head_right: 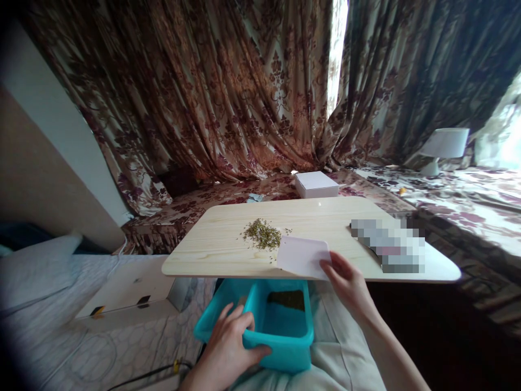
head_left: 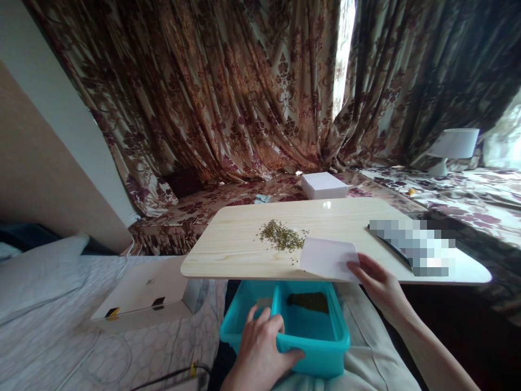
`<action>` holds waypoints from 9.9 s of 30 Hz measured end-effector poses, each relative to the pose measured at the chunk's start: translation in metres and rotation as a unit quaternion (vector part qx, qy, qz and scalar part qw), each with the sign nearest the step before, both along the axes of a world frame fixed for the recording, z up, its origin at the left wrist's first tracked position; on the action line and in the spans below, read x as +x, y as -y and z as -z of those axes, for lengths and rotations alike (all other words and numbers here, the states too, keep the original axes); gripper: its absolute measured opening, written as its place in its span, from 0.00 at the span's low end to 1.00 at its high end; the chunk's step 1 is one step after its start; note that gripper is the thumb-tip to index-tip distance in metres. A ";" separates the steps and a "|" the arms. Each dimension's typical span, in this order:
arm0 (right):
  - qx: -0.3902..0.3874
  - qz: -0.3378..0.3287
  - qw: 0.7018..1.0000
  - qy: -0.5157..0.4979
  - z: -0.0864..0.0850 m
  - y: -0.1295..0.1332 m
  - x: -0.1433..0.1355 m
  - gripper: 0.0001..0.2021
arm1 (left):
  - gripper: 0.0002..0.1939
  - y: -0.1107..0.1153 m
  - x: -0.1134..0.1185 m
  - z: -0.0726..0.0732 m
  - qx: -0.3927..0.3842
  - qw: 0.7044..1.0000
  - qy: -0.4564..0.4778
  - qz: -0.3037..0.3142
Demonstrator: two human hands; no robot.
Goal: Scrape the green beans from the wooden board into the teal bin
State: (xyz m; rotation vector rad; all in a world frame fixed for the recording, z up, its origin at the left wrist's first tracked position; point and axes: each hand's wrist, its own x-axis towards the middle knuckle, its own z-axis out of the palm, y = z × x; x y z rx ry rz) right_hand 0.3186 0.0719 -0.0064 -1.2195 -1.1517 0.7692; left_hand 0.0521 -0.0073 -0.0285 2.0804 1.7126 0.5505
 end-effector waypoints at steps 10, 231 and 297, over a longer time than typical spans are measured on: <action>0.041 0.052 0.998 0.012 -0.006 -0.013 0.012 0.13 | 0.21 -0.014 -0.006 0.026 -0.019 1.000 0.013 0.007; 0.010 0.013 1.000 0.022 0.005 -0.044 0.002 0.19 | 0.16 0.003 0.013 0.013 0.080 0.996 -0.039 0.016; -0.052 -0.082 0.995 -0.004 -0.010 -0.027 -0.002 0.22 | 0.15 0.002 0.013 0.009 0.066 0.997 -0.031 0.002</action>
